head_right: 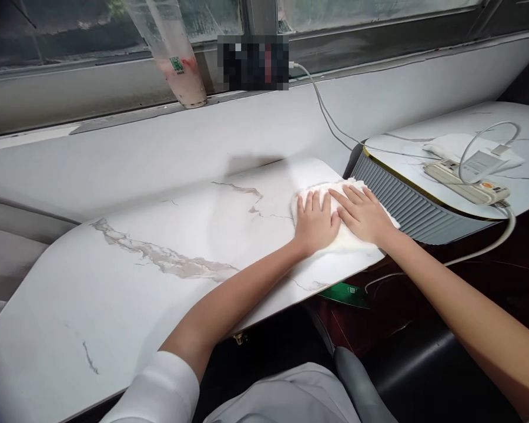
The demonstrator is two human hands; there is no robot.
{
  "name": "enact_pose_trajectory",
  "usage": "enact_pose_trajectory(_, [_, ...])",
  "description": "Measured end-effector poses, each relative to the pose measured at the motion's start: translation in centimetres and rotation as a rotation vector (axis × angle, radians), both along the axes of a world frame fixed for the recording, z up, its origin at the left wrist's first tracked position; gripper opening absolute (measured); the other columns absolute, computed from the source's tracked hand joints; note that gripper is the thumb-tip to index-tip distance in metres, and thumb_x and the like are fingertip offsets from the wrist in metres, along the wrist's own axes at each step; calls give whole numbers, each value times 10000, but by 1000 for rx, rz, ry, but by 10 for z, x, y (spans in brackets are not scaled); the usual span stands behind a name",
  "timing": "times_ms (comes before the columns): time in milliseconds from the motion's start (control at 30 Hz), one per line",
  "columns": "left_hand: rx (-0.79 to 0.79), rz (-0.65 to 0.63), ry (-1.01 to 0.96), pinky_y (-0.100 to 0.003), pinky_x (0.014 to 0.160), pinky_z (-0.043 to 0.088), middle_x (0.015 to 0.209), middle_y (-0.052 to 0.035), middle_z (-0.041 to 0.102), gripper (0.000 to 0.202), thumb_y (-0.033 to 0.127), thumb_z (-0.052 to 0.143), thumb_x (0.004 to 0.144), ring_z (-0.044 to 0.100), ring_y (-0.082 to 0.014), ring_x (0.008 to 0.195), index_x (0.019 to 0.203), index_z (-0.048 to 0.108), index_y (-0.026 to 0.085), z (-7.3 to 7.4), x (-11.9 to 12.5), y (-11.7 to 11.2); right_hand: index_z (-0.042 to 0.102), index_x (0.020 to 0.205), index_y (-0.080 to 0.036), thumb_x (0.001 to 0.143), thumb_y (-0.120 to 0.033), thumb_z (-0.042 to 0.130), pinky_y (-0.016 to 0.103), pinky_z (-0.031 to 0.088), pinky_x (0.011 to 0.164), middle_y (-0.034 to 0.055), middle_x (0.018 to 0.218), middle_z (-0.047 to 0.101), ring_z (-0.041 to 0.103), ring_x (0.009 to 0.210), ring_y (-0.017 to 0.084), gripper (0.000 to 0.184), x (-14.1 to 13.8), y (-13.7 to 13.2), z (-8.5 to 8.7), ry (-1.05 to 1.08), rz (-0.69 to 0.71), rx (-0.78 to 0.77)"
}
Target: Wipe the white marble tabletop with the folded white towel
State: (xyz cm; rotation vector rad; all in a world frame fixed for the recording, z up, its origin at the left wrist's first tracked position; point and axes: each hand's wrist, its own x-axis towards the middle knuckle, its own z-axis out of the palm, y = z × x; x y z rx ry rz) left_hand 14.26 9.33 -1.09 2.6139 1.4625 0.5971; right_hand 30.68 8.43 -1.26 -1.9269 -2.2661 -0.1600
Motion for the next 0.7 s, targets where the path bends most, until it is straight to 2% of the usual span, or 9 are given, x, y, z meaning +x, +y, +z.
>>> enact_pose_trajectory(200, [-8, -34, 6, -521, 1244, 204, 1568, -199, 408, 578, 356, 323, 1010, 310, -316, 1494, 1500, 376, 54, 3, -13, -55, 326, 1573, -278, 1006, -410, 200, 514, 227, 1214, 59, 1577, 407, 336, 1474, 293, 596, -8, -59, -4, -13, -3, 28])
enact_pose_trajectory(300, [-23, -29, 3, -515, 1249, 209, 1579, -184, 397, 573, 350, 311, 1014, 294, -306, 1503, 1507, 371, 66, 4, -20, -69, 289, 1585, -292, 1003, -404, 216, 535, 228, 1208, 56, 1582, 398, 333, 1474, 309, 597, -17, -72, -5, -19, 12, 44])
enact_pose_trajectory(367, [-32, -28, 7, -513, 1250, 211, 1584, -178, 390, 571, 342, 306, 1014, 287, -301, 1507, 1512, 366, 68, 3, -23, -72, 321, 1574, -293, 1000, -408, 214, 551, 239, 1198, 62, 1572, 414, 343, 1468, 315, 595, -21, -73, -4, -27, 7, 54])
enact_pose_trajectory(533, [-32, -14, 2, -508, 1251, 208, 1572, -189, 405, 568, 328, 312, 1008, 300, -298, 1501, 1505, 370, 59, 1, -32, -55, 427, 1527, -231, 996, -398, 200, 543, 273, 1183, 115, 1538, 457, 367, 1456, 315, 601, -36, -52, 1, -71, -5, 30])
enact_pose_trajectory(700, [-87, 49, 9, -490, 1262, 169, 1587, -157, 394, 565, 326, 318, 1001, 297, -269, 1505, 1511, 378, 89, 2, -53, -8, 406, 1536, -198, 995, -350, 231, 518, 277, 1180, 136, 1554, 430, 359, 1459, 303, 589, -65, 2, 5, -96, 25, 2])
